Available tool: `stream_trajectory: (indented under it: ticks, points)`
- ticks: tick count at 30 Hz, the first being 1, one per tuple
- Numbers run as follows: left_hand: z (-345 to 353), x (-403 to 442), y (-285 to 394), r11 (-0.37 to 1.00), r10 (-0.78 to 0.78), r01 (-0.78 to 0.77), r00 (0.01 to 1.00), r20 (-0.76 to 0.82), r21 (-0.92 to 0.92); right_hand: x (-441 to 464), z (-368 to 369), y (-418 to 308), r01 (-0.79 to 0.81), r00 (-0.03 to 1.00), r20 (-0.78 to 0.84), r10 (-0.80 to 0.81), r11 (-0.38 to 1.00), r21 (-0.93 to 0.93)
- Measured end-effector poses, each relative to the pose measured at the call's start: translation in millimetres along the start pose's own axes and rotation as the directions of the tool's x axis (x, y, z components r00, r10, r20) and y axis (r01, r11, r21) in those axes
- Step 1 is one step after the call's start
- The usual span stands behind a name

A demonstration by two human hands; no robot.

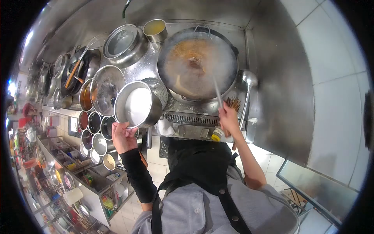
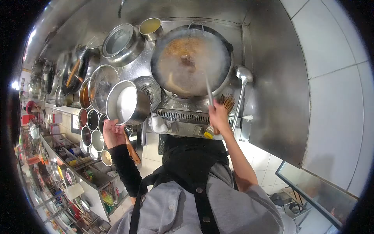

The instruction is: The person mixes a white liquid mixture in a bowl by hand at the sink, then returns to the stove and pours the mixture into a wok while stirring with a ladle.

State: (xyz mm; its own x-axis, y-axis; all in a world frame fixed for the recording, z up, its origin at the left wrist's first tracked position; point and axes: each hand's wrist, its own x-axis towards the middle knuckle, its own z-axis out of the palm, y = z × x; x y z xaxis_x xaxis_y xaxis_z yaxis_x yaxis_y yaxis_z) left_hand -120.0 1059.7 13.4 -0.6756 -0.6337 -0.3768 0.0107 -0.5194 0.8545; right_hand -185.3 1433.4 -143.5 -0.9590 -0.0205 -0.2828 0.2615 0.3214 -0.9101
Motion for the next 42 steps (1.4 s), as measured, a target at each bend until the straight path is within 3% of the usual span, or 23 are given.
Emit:
stream_trajectory:
  ticks: [2,4,7,8,11,12,18,27,34,37,39,42]
  points:
    - [-4.2,-2.6,0.7,1.0,-0.017,0.016,1.0,-0.017,-0.009,-37.1,-6.6,-8.5,-0.068,0.998,0.014,0.068,0.997,-0.028]
    - [-7.1,-4.8,-0.5,1.0,-0.003,0.003,1.0,-0.019,0.004,-70.6,-19.3,-60.6,-0.341,0.936,0.176,0.304,0.905,0.253]
    - [-6.5,-0.7,-3.4,1.0,0.004,-0.004,1.0,0.008,0.018,-49.7,-19.5,-55.3,-0.531,0.828,0.466,0.311,0.703,0.474]
    - [-8.3,-0.6,-4.2,1.0,0.003,-0.003,1.0,0.013,0.024,-42.2,-10.1,-53.2,-0.507,0.854,0.422,0.305,0.671,0.54]
    - [-9.1,-3.9,-1.3,1.0,-0.014,0.014,1.0,-0.002,0.027,-43.8,-3.1,-46.6,-0.443,0.881,0.375,0.287,0.777,0.447]
    - [-11.1,-6.5,1.4,1.0,-0.01,0.01,1.0,0.001,0.028,-49.2,-5.7,-46.7,-0.384,0.911,0.341,0.233,0.781,0.493]
    - [-11.0,-9.4,3.0,1.0,0.014,-0.014,1.0,0.006,0.007,-57.2,-25.0,-66.2,-0.191,0.974,0.175,0.142,0.932,0.308]
    - [-15.6,-8.1,1.3,0.999,0.028,-0.027,0.999,0.044,-0.025,-46.9,-46.2,-120.9,-0.043,0.999,0.039,0.035,0.971,0.233]
    - [-14.9,-5.7,0.5,0.999,0.037,-0.037,0.997,0.063,-0.006,-46.0,-47.5,-137.2,0.009,0.999,-0.047,-0.008,1.0,0.011]
    - [-9.7,-7.6,2.5,0.999,0.041,-0.042,0.998,0.052,0.004,-37.9,-50.9,-124.8,0.063,0.993,-0.083,-0.09,0.958,-0.28]
    - [-8.1,-7.9,2.3,0.999,0.043,-0.043,0.998,0.047,-0.008,-34.6,-46.4,-116.6,0.169,0.965,-0.128,-0.229,0.916,-0.363]
    - [-8.9,-5.1,1.1,0.999,0.044,-0.045,0.998,0.048,0.027,-32.9,-42.5,-105.3,0.198,0.934,-0.166,-0.315,0.847,-0.492]
